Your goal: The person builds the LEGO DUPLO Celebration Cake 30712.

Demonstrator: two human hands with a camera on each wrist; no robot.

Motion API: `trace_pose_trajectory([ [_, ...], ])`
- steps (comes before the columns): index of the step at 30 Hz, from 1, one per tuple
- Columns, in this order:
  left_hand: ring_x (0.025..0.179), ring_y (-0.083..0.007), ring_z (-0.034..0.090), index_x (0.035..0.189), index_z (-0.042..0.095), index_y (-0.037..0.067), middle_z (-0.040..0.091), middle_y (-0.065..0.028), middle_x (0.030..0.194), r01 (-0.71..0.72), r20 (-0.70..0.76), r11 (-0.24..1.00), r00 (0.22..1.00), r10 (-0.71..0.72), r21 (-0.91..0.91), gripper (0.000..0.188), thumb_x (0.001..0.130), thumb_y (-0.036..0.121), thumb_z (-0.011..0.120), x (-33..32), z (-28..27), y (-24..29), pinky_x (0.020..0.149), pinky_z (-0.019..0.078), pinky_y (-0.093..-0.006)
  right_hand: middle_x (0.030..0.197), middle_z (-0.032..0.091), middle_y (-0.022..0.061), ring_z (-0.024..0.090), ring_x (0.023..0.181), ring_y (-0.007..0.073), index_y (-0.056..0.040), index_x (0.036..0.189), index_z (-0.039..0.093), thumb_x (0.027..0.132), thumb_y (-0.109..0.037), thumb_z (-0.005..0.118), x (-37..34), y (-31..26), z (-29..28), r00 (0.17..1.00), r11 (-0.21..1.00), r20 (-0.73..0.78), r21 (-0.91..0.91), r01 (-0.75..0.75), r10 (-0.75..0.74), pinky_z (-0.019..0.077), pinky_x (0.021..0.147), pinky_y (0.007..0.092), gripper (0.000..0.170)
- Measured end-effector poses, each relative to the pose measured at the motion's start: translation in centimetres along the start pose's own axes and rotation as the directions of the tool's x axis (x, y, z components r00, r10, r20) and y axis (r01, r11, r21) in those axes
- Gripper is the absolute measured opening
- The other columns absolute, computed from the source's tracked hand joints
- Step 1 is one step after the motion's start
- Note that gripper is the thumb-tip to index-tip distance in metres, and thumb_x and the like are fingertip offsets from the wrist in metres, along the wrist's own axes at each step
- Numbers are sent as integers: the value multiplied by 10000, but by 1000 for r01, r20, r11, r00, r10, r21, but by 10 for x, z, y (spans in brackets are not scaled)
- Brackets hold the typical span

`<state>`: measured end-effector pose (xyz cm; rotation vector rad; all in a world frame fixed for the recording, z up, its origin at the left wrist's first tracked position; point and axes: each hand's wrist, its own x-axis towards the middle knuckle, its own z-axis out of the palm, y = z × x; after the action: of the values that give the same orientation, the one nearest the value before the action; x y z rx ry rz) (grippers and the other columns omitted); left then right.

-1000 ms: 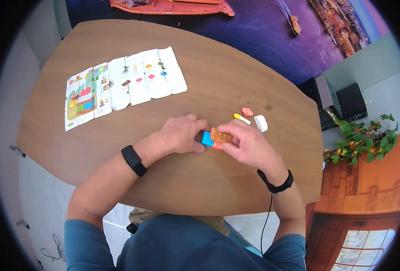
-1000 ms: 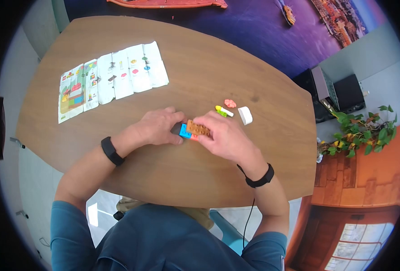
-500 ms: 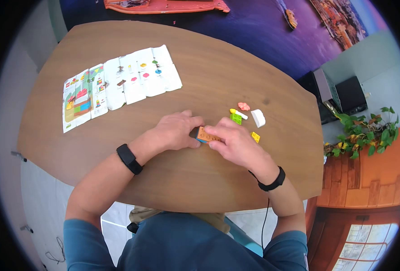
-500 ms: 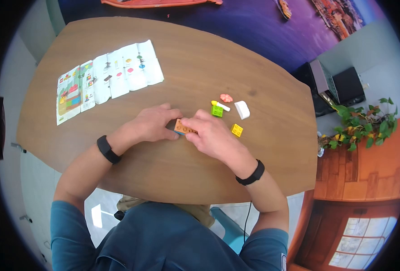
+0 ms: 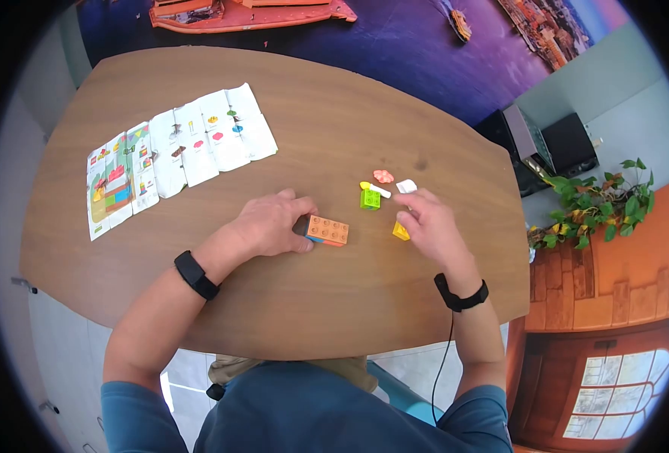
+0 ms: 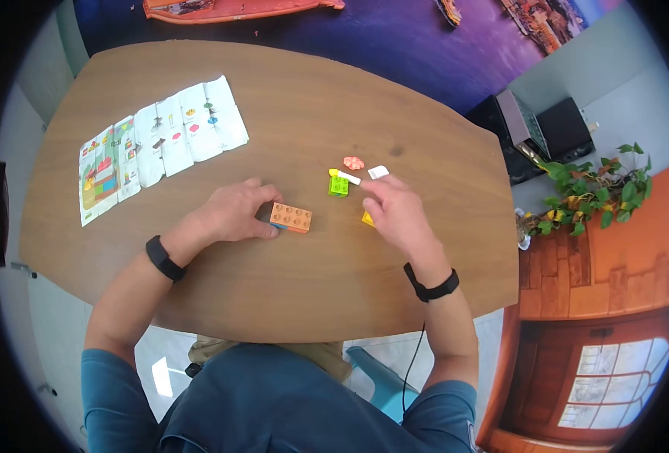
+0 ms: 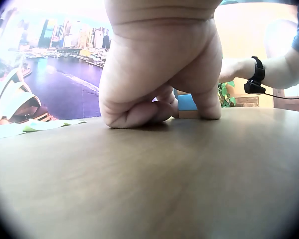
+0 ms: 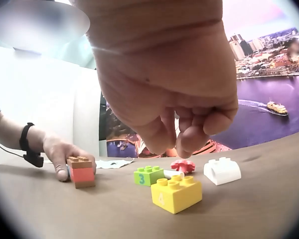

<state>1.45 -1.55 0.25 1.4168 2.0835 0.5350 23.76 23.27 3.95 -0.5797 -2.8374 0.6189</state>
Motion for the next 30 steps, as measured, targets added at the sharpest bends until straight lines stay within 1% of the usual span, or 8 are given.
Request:
trace_pose_trajectory([
  [4,1202,-294,660,1337,670,192,639,-94,1244,35,22,999,999,-36,9,559,853,405,854,-3,-5,6,1005,542,-436,1232,694,136,688,1094,322,-55,1226,738,955,-161,748,18,-23,19,991,990,1,-30,137,-137,568,909,436,292],
  [7,1176,-317,659,1313,668,195,628,-102,1209,8,-3,1000,1000,-8,11,544,855,421,853,-2,-2,3,974,538,-444,1203,699,128,673,1130,318,-49,1169,743,933,-150,768,24,-27,33,988,987,31,-47,152,-150,562,918,452,257],
  [11,1169,-313,659,1314,669,196,625,-102,1201,7,-10,1000,1000,-7,5,540,857,419,851,-2,1,2,974,537,-443,1178,703,124,681,1105,330,-34,1106,737,924,-124,761,20,-26,31,988,993,100,-14,120,-119,562,901,467,205],
  [17,1202,-289,660,1321,682,197,638,-88,1217,35,13,999,999,-35,9,541,852,404,853,-2,-4,5,1005,541,-432,1181,716,140,707,1025,346,-17,1098,735,932,-113,743,21,-27,22,959,962,93,-30,270,-266,569,869,466,192],
  [19,1198,-291,660,1321,684,197,638,-88,1211,16,-7,1000,1000,-16,5,536,855,401,852,-2,-2,2,1002,540,-433,1207,725,163,715,1009,353,-10,1123,741,943,-117,733,19,-45,18,999,999,28,32,33,-34,574,863,469,209],
  [23,1193,-292,659,1323,684,194,638,-88,1209,18,-2,1000,1000,-18,-17,537,856,399,851,-4,-2,3,998,539,-435,1214,732,180,723,1013,354,-10,1138,749,951,-138,733,21,-53,22,994,990,84,-130,-62,73,579,860,470,227],
  [25,1188,-294,661,1324,686,190,637,-88,1210,5,-11,1000,1000,-5,-18,538,855,394,853,-3,-1,1,997,539,-438,1190,739,169,720,1023,368,-21,1094,751,944,-79,716,20,-43,30,986,977,112,-165,138,-120,576,850,475,165],
  [30,1185,-297,663,1325,684,187,636,-92,1218,9,-5,1000,1000,-9,-21,542,852,387,857,-3,0,1,999,538,-440,1201,735,158,709,1036,389,-24,1043,730,918,54,645,18,-36,20,940,952,214,-95,292,-267,568,854,497,169],
])
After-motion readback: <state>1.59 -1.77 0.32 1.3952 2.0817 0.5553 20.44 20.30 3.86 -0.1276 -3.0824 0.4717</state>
